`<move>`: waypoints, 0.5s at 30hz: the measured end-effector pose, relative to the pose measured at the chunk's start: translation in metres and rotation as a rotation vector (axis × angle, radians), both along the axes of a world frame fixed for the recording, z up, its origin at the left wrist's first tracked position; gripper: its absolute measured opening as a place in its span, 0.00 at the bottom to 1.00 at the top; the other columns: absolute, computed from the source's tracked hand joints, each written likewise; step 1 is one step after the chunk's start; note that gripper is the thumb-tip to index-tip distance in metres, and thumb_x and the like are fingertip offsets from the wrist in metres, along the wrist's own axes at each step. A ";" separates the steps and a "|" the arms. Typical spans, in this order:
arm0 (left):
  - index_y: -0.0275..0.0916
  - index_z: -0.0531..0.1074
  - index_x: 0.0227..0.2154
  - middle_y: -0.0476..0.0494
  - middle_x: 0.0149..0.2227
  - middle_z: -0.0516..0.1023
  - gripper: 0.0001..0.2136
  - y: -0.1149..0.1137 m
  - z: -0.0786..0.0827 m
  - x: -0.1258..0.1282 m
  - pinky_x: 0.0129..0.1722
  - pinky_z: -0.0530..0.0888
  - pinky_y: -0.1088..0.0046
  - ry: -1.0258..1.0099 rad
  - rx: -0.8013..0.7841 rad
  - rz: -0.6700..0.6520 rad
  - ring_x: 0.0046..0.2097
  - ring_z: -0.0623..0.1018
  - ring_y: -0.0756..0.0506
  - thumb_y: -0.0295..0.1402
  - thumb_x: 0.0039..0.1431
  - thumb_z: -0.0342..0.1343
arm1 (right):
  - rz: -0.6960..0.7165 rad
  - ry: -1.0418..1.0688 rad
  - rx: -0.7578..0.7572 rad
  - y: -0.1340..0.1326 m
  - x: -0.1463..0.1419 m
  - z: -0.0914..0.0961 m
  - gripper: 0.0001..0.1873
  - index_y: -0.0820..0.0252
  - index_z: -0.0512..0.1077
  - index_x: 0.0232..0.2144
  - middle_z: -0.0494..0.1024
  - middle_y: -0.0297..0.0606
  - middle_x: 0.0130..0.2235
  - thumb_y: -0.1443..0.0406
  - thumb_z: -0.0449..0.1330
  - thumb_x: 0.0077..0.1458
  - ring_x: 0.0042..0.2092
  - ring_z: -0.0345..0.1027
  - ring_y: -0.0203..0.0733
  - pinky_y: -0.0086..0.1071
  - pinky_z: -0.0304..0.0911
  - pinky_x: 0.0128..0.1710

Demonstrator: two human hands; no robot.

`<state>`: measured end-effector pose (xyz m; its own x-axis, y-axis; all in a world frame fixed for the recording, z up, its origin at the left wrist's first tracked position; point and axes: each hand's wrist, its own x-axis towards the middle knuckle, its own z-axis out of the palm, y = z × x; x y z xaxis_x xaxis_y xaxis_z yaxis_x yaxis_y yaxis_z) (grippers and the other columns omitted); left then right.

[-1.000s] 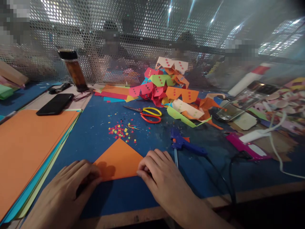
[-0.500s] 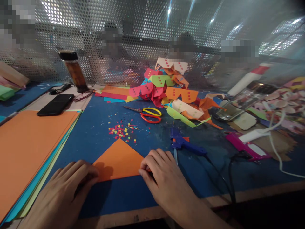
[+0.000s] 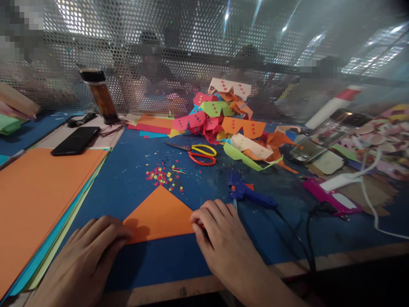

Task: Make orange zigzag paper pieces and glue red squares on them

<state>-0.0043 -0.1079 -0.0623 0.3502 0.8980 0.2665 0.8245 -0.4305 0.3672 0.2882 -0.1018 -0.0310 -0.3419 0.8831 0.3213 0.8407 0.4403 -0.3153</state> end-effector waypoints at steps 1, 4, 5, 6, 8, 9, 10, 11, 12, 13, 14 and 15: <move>0.51 0.72 0.41 0.49 0.42 0.80 0.08 0.000 0.001 0.000 0.41 0.76 0.65 0.001 -0.001 -0.007 0.42 0.80 0.43 0.39 0.69 0.47 | -0.001 0.004 0.003 0.000 0.000 0.000 0.08 0.57 0.67 0.33 0.71 0.35 0.35 0.74 0.53 0.61 0.38 0.60 0.45 0.40 0.51 0.39; 0.51 0.72 0.42 0.49 0.43 0.80 0.08 -0.002 0.001 0.000 0.41 0.76 0.65 -0.003 -0.004 0.001 0.43 0.80 0.43 0.39 0.68 0.47 | 0.005 0.018 0.009 -0.001 0.002 -0.002 0.09 0.57 0.68 0.34 0.71 0.35 0.35 0.75 0.52 0.61 0.39 0.60 0.45 0.40 0.52 0.39; 0.51 0.72 0.41 0.49 0.43 0.80 0.08 -0.002 0.001 0.000 0.41 0.76 0.65 -0.008 -0.001 0.008 0.43 0.80 0.42 0.40 0.68 0.47 | 0.009 0.025 0.013 -0.001 0.003 -0.002 0.10 0.57 0.68 0.34 0.72 0.35 0.36 0.75 0.52 0.61 0.39 0.61 0.45 0.40 0.52 0.40; 0.51 0.72 0.41 0.49 0.43 0.80 0.09 -0.003 0.000 0.000 0.41 0.76 0.65 -0.013 0.000 0.016 0.43 0.80 0.42 0.40 0.68 0.47 | 0.014 0.032 0.015 -0.001 0.004 -0.003 0.10 0.57 0.68 0.35 0.72 0.35 0.36 0.76 0.52 0.61 0.39 0.61 0.45 0.40 0.52 0.40; 0.51 0.73 0.41 0.50 0.43 0.80 0.10 -0.004 -0.002 -0.001 0.42 0.76 0.65 -0.022 0.002 0.026 0.43 0.80 0.42 0.41 0.68 0.47 | 0.021 0.041 0.016 -0.001 0.005 -0.004 0.11 0.57 0.69 0.36 0.72 0.35 0.36 0.76 0.52 0.61 0.40 0.61 0.45 0.40 0.52 0.41; 0.51 0.73 0.41 0.49 0.43 0.79 0.10 -0.004 -0.003 -0.001 0.42 0.76 0.64 -0.026 0.004 0.025 0.43 0.80 0.42 0.41 0.69 0.47 | 0.022 0.043 0.016 -0.001 0.006 -0.005 0.11 0.57 0.69 0.36 0.72 0.35 0.37 0.76 0.52 0.61 0.40 0.61 0.45 0.40 0.52 0.41; 0.51 0.73 0.41 0.49 0.43 0.79 0.09 -0.004 -0.004 -0.001 0.43 0.76 0.64 -0.026 0.006 0.023 0.44 0.80 0.42 0.41 0.68 0.47 | 0.022 0.044 0.014 -0.001 0.006 -0.005 0.11 0.57 0.69 0.36 0.72 0.35 0.37 0.76 0.52 0.61 0.40 0.61 0.45 0.40 0.53 0.41; 0.51 0.73 0.42 0.49 0.44 0.79 0.09 -0.005 -0.004 -0.002 0.44 0.76 0.63 -0.026 0.010 0.021 0.45 0.80 0.42 0.41 0.68 0.48 | 0.021 0.044 0.012 -0.001 0.006 -0.006 0.12 0.57 0.69 0.36 0.72 0.35 0.37 0.77 0.52 0.61 0.40 0.61 0.45 0.40 0.53 0.41; 0.51 0.73 0.42 0.49 0.45 0.79 0.09 -0.005 -0.005 -0.002 0.45 0.76 0.63 -0.024 0.012 0.022 0.46 0.80 0.42 0.41 0.68 0.48 | 0.020 0.044 0.012 -0.001 0.007 -0.006 0.12 0.57 0.69 0.37 0.72 0.35 0.37 0.77 0.52 0.61 0.40 0.61 0.45 0.40 0.53 0.41; 0.51 0.73 0.43 0.49 0.45 0.78 0.09 -0.005 -0.006 -0.003 0.46 0.76 0.63 -0.024 0.017 0.021 0.46 0.79 0.42 0.40 0.69 0.47 | 0.020 0.046 0.013 -0.002 0.007 -0.006 0.13 0.57 0.70 0.37 0.72 0.36 0.38 0.78 0.51 0.61 0.41 0.62 0.46 0.41 0.53 0.41; 0.51 0.73 0.43 0.49 0.46 0.78 0.09 -0.005 -0.007 -0.005 0.47 0.76 0.63 -0.024 0.016 0.023 0.47 0.79 0.42 0.39 0.69 0.47 | 0.022 0.050 0.016 -0.002 0.007 -0.006 0.14 0.57 0.70 0.37 0.72 0.36 0.38 0.78 0.51 0.60 0.41 0.62 0.46 0.41 0.53 0.41; 0.52 0.73 0.43 0.49 0.46 0.78 0.10 -0.005 -0.008 -0.006 0.47 0.76 0.63 -0.024 0.016 0.021 0.47 0.79 0.43 0.38 0.69 0.47 | 0.024 0.056 0.020 -0.002 0.008 -0.007 0.14 0.57 0.70 0.38 0.72 0.36 0.38 0.79 0.51 0.60 0.42 0.62 0.46 0.41 0.53 0.42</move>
<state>-0.0103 -0.1126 -0.0702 0.3243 0.9007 0.2891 0.8247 -0.4189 0.3799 0.2959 -0.1039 -0.0376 -0.3434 0.8681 0.3584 0.8112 0.4665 -0.3526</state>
